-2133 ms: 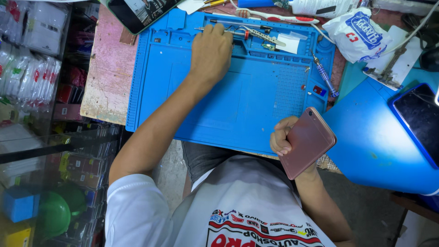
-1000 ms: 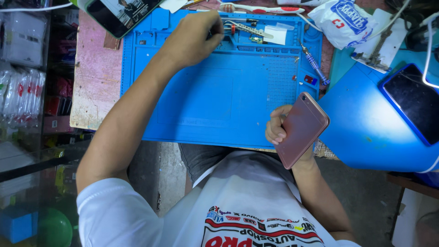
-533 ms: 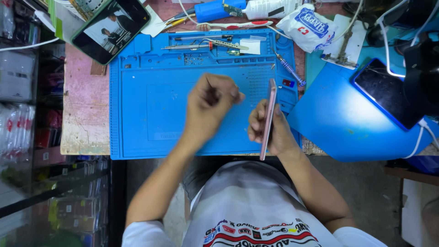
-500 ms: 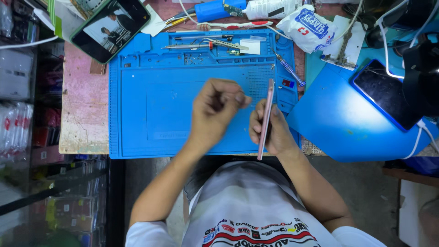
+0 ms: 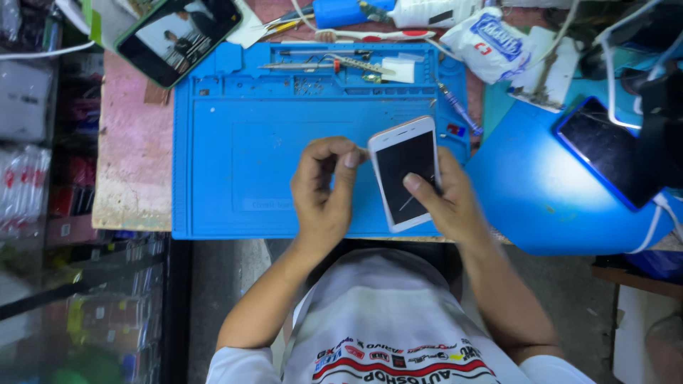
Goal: The person disassembles a mobile phone by prying off the back cover and using a screwdriver to remove several internal screws and components from the device's chassis.
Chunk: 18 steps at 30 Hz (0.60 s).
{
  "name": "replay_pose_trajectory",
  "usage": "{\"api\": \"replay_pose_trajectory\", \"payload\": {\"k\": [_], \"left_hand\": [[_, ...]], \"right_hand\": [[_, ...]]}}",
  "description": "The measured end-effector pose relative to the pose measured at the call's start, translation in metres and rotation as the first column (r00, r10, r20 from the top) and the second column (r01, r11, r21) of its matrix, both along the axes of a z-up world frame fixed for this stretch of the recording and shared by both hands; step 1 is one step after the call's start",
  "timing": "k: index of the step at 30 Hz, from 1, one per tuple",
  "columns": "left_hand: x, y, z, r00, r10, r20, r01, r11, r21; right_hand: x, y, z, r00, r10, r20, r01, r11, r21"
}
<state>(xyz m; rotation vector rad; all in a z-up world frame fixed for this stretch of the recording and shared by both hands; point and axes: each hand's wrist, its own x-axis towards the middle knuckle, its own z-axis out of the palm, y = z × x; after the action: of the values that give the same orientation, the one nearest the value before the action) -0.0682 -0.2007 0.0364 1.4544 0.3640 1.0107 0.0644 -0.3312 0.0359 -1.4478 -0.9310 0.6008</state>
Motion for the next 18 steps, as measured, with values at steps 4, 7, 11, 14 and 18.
{"api": "replay_pose_trajectory", "payload": {"k": [4,7,11,14,18], "left_hand": [[-0.03,0.019,0.0,0.987,0.102,-0.123,-0.063,0.955,0.289],[-0.044,0.025,0.001,0.972,0.07,-0.224,0.018,0.929,0.37],[-0.047,0.025,0.001,0.951,-0.032,-0.308,0.162,0.899,0.408],[-0.044,0.027,0.002,0.939,-0.068,-0.336,0.226,0.859,0.459],[-0.039,0.031,0.005,0.93,-0.076,-0.361,0.251,0.846,0.47]], "right_hand": [[0.011,-0.011,0.035,0.76,0.151,0.632,-0.017,0.977,-0.214],[0.008,0.002,0.039,0.542,0.288,0.789,-0.02,0.944,-0.331],[0.002,0.01,0.04,0.444,0.316,0.838,-0.042,0.942,-0.332],[0.002,0.01,0.039,0.496,0.334,0.802,-0.025,0.928,-0.372],[0.003,0.01,0.036,0.541,0.29,0.79,-0.02,0.943,-0.332]]}}
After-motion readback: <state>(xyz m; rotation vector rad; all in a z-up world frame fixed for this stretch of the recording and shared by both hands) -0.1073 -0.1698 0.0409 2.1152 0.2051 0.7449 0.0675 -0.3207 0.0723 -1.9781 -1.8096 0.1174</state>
